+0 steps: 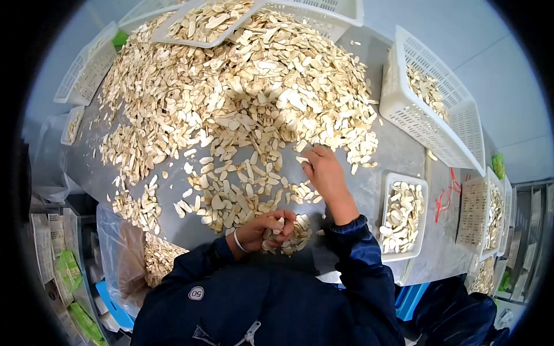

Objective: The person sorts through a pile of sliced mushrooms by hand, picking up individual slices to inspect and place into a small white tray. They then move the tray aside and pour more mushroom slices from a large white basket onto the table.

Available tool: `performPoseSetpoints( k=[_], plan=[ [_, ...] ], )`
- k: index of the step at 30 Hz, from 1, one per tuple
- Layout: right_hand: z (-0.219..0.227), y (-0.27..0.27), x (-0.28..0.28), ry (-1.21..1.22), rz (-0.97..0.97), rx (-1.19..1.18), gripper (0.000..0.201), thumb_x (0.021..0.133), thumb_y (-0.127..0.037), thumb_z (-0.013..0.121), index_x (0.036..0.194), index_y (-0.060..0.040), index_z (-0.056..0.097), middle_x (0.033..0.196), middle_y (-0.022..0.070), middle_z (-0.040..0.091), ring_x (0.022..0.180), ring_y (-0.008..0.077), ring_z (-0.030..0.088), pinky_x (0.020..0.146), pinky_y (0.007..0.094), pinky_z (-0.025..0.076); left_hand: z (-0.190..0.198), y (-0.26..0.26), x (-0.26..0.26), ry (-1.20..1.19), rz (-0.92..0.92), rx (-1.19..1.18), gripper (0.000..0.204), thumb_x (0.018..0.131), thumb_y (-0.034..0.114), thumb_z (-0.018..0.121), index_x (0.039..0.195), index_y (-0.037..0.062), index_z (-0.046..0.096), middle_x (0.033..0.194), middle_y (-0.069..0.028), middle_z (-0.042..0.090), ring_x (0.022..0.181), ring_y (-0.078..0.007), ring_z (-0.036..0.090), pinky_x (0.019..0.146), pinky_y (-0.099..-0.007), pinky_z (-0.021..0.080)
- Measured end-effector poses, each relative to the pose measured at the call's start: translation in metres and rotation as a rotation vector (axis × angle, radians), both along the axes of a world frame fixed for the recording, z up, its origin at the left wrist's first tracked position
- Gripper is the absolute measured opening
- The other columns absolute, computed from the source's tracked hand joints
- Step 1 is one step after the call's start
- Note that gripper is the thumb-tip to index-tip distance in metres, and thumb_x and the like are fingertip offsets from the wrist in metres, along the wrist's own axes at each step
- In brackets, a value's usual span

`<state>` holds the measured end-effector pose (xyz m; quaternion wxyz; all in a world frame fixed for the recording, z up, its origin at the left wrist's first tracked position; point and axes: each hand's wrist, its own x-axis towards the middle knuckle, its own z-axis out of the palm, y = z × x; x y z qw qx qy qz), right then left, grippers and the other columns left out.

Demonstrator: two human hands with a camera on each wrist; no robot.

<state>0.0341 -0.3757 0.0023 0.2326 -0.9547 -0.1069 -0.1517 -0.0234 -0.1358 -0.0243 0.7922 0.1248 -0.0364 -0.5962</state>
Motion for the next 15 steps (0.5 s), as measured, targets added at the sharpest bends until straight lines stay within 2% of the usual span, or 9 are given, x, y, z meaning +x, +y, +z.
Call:
performPoseSetpoints(
  k=[3, 9, 12, 15],
  plan=[
    [-0.001, 0.003, -0.002, 0.137, -0.081, -0.001, 0.017, 0.084, -0.013, 0.072, 0.101, -0.009, 0.072, 0.093, 0.011, 0.066, 0.089, 0.0339, 0.065, 0.076, 0.0427, 0.054, 0.0, 0.001, 0.001, -0.012, 0.008, 0.012, 0.035, 0.092, 0.016, 0.061, 0.126, 0.0076, 0.059, 0.092, -0.0041, 0.058, 0.07, -0.0104, 0.049, 0.053, -0.0231, 0.039],
    [-0.004, 0.001, -0.003, 0.102, -0.061, -0.149, 0.013, 0.087, -0.012, 0.068, 0.098, -0.0064, 0.071, 0.088, 0.0125, 0.067, 0.086, 0.0363, 0.066, 0.072, 0.0439, 0.054, -0.001, 0.001, 0.0, -0.013, 0.01, 0.011, 0.035, 0.092, 0.016, 0.061, 0.126, 0.0078, 0.059, 0.093, -0.0042, 0.058, 0.07, -0.0102, 0.049, 0.053, -0.0232, 0.039],
    [-0.008, -0.004, 0.0, 0.045, -0.044, 0.018, 0.019, 0.088, -0.006, 0.065, 0.107, -0.0049, 0.071, 0.085, 0.0113, 0.065, 0.074, 0.0298, 0.066, 0.067, 0.0393, 0.053, -0.002, 0.001, 0.001, -0.008, 0.011, 0.006, 0.035, 0.092, 0.016, 0.061, 0.126, 0.0079, 0.059, 0.093, -0.0044, 0.058, 0.07, -0.0102, 0.049, 0.053, -0.0232, 0.039],
    [0.012, 0.0, -0.009, 0.346, -0.196, 0.366, 0.03, 0.092, 0.0, 0.062, 0.12, -0.004, 0.069, 0.08, 0.0035, 0.061, 0.073, 0.0133, 0.064, 0.069, 0.0281, 0.052, -0.003, 0.002, 0.001, -0.006, 0.017, 0.003, 0.035, 0.092, 0.016, 0.061, 0.126, 0.0081, 0.058, 0.093, -0.0047, 0.058, 0.071, -0.0102, 0.05, 0.053, -0.0231, 0.039]
  ],
)
